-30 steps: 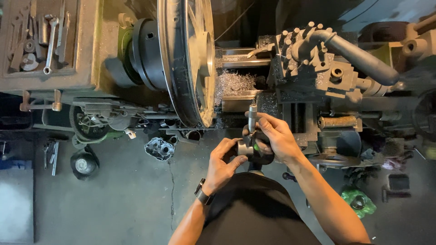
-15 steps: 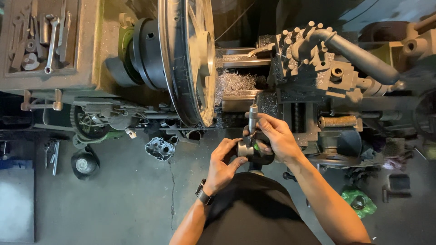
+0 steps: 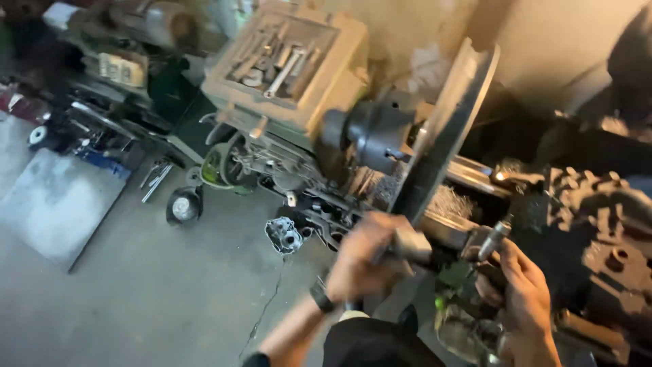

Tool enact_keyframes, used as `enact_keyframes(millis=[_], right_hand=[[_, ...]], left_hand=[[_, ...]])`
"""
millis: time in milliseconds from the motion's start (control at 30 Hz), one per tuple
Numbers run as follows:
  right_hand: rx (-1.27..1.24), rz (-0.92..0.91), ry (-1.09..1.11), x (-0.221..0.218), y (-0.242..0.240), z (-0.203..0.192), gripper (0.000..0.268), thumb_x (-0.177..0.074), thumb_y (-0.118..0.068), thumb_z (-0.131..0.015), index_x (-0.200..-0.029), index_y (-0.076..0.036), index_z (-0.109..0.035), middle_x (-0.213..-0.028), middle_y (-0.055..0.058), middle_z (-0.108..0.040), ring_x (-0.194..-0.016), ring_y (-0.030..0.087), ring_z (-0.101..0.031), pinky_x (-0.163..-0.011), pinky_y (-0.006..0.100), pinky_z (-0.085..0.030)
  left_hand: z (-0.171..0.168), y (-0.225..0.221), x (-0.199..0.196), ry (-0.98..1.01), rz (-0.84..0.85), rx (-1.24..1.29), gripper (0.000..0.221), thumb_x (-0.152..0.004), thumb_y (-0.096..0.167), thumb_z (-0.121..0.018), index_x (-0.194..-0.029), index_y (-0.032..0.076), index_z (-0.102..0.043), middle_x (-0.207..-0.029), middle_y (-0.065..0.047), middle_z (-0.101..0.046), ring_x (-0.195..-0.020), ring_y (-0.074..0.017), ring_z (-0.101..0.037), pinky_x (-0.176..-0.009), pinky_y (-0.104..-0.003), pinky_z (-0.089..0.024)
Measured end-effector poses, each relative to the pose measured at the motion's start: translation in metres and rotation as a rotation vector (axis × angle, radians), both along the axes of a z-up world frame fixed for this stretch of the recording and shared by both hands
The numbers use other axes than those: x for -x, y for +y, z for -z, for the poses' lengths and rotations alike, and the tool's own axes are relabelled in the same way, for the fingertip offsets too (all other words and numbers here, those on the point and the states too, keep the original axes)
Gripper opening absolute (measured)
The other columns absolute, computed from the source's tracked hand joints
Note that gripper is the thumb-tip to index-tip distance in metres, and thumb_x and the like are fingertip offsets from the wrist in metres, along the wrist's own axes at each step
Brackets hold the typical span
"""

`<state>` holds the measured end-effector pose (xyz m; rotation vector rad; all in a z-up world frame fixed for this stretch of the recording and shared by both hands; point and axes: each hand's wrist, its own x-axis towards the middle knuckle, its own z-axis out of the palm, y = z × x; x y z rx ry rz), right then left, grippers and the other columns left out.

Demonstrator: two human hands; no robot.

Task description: Use a micrometer to measure internal dimensions and a lathe to machine a motorcycle wheel hub.

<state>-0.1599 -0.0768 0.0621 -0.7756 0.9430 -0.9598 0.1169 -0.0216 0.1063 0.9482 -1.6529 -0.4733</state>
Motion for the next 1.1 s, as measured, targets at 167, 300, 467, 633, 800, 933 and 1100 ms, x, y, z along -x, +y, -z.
enact_keyframes(millis=[167, 300, 467, 633, 800, 933, 1100], right_hand=[[0.039, 0.01, 0.025, -0.037, 0.011, -0.026, 0.05, -0.108, -0.031, -0.042, -0.144, 0.001, -0.052, -0.1, 0.019, -0.067, -0.045, 0.008, -0.036, -0.039, 0.024, -0.028], [0.037, 0.011, 0.132, -0.062, 0.017, -0.033, 0.05, -0.106, -0.029, -0.039, -0.144, 0.0, -0.052, -0.099, 0.022, -0.068, -0.045, 0.012, -0.041, -0.038, 0.026, -0.03], [0.02, 0.022, 0.152, -0.075, 0.019, -0.04, 0.05, -0.107, -0.029, -0.039, -0.146, 0.0, -0.052, -0.1, 0.02, -0.068, -0.045, 0.011, -0.039, -0.039, 0.025, -0.03], [0.043, 0.065, 0.157, -0.079, 0.019, -0.043, 0.049, -0.107, -0.027, -0.039, -0.145, 0.0, -0.052, -0.1, 0.021, -0.068, -0.049, 0.01, -0.042, -0.041, 0.024, -0.031], [0.157, 0.018, -0.035, -0.069, 0.008, -0.027, 0.043, -0.112, -0.026, -0.039, -0.134, 0.008, -0.053, -0.104, 0.02, -0.069, -0.05, 0.009, -0.043, -0.041, 0.023, -0.032], [0.122, 0.052, -0.117, -0.068, -0.003, -0.043, 0.045, -0.109, -0.028, -0.041, -0.142, 0.0, -0.051, -0.104, 0.017, -0.068, -0.046, 0.008, -0.043, -0.04, 0.022, -0.031], [0.141, -0.047, -0.226, -0.05, -0.011, -0.046, 0.05, -0.11, -0.036, -0.041, -0.145, -0.001, -0.05, -0.104, 0.019, -0.069, -0.049, 0.007, -0.043, -0.043, 0.021, -0.033]], left_hand=[[-0.003, -0.087, -0.157, -0.128, -0.503, -0.013, 0.042, -0.08, 0.001, -0.074, -0.121, 0.003, -0.064, -0.109, -0.015, -0.066, -0.099, -0.0318, -0.069, -0.088, -0.039, -0.056], [0.053, -0.16, -0.259, -0.228, -0.644, 0.017, 0.046, -0.081, 0.009, -0.085, -0.123, 0.001, -0.065, -0.114, -0.02, -0.064, -0.102, -0.0382, -0.065, -0.087, -0.042, -0.054], [0.078, -0.206, -0.297, -0.364, -0.672, -0.134, 0.043, -0.079, 0.011, -0.085, -0.117, 0.0, -0.068, -0.112, -0.024, -0.058, -0.105, -0.0442, -0.057, -0.089, -0.048, -0.049], [0.077, -0.227, -0.319, -0.597, -0.72, -0.256, 0.038, -0.079, 0.011, -0.084, -0.112, 0.001, -0.067, -0.12, -0.026, -0.054, -0.115, -0.0465, -0.05, -0.096, -0.052, -0.045], [0.006, -0.164, -0.235, -0.577, -0.749, 0.087, 0.06, -0.079, 0.017, -0.087, -0.128, -0.006, -0.06, -0.124, -0.028, -0.056, -0.112, -0.0469, -0.05, -0.092, -0.054, -0.045], [-0.006, -0.056, -0.096, -0.16, -0.584, -0.075, 0.013, -0.102, 0.009, -0.074, -0.098, 0.002, -0.063, -0.087, -0.013, -0.064, -0.078, -0.027, -0.062, -0.073, -0.036, -0.05], [0.053, 0.02, 0.044, 0.36, 0.18, -0.649, 0.039, -0.09, -0.003, -0.061, -0.129, 0.001, -0.062, -0.1, -0.004, -0.072, -0.089, -0.0087, -0.068, -0.081, -0.026, -0.057]])
